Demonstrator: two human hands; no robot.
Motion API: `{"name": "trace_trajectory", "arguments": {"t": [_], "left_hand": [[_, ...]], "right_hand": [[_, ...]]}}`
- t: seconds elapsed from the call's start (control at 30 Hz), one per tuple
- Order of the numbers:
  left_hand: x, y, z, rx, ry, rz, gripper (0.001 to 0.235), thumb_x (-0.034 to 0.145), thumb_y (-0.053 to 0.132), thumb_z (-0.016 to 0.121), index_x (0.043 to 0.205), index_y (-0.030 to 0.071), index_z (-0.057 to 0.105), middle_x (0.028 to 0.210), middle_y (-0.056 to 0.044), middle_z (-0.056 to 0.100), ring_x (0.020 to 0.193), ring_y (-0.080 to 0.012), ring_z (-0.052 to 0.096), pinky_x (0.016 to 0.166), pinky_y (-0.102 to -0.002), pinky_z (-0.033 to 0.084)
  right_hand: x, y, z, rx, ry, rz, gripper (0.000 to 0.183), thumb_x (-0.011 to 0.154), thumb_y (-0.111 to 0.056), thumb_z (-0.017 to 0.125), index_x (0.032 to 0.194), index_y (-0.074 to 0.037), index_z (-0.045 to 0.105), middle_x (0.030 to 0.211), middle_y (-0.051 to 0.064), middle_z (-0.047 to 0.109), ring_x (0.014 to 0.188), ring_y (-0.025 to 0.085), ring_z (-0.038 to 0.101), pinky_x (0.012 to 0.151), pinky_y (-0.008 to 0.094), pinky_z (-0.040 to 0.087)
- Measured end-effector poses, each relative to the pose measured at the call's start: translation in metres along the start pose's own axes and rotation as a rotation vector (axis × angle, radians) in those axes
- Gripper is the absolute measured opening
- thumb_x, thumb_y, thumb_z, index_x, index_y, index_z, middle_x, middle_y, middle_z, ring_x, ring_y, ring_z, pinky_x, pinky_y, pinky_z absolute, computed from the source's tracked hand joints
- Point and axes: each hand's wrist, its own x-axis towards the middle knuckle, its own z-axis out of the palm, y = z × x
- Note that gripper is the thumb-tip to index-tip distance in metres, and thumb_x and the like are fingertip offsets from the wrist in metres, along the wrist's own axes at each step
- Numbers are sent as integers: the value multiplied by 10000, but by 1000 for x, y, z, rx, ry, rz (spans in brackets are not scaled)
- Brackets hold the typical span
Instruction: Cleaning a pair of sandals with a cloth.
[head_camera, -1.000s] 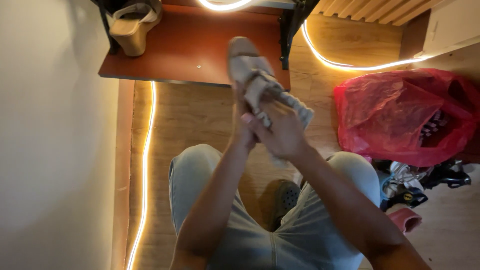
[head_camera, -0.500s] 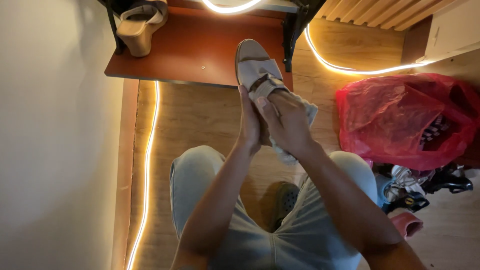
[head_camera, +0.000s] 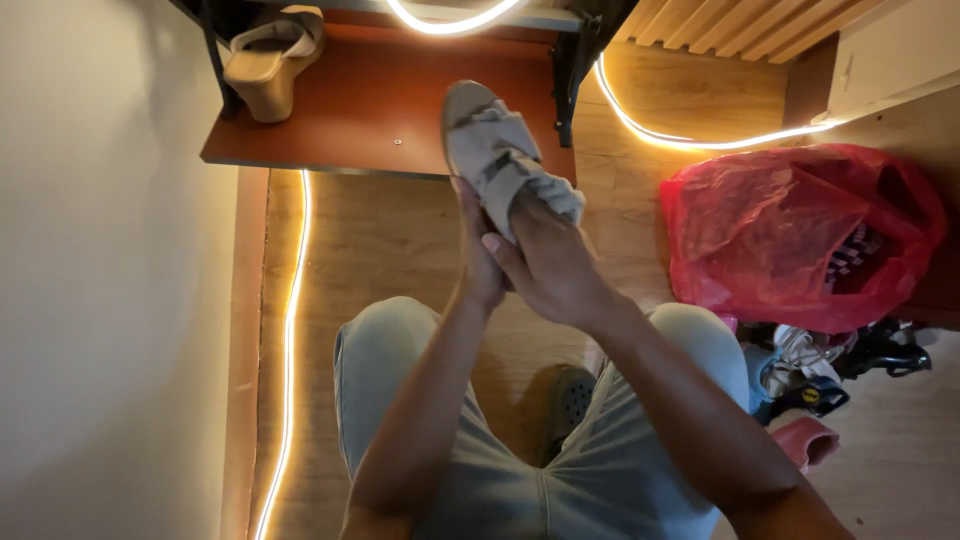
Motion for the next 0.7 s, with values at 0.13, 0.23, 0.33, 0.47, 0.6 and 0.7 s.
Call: {"name": "trace_trajectory", "arguments": {"t": [0.13,0.23,0.33,0.47,0.6,0.7], "left_hand": [[1,1,11,48,-39,-66,801,1051,668,224,1555,72,401,1461,-116,551,1361,-245,544,1171,-401,446],[-1,-11,2,274,-25,-47,800,1044,660,206,1552,72,392,1472,-119,555,1379,-237,542,1169,-392,448],[4,-26,-8,482,-2,-23,814,1055,664,203,1504,33,453,1412,-137,603,1317,-237,577,1125,-380,469],[4,-28,-19,494,-5,-16,820,1096,660,249,1409,-28,567,1247,-143,679,1132,-230,640,1000,-385,534],[10,6,-9,274,9,-4,781,1081,645,302,1389,-23,563,1244,-114,675,1128,-212,648,1005,-374,539],[13,22,-18,177,90,13,770,1072,641,339,1366,-31,572,1220,-122,682,1104,-226,661,983,-380,550]], "right_hand": [[12,-10,-9,115,-35,18,697,998,-363,625,1469,114,435,1424,345,530,1361,488,496,1138,508,399],[9,1,-3,131,-2,-17,831,941,-415,711,1479,138,403,1419,366,506,1350,493,478,1109,516,393],[12,14,-3,196,-55,63,808,942,-435,735,1457,109,431,1381,334,542,1316,455,522,1086,497,424],[12,15,-3,529,-143,218,588,942,-408,670,1332,20,570,1148,220,692,1105,349,699,1055,433,544],[11,15,6,394,-22,124,660,931,-353,719,1384,65,483,1262,246,621,1168,389,644,984,464,496],[11,6,13,166,-161,83,432,1009,-300,675,1303,-4,563,1273,234,631,1218,412,615,1047,482,481]]}}
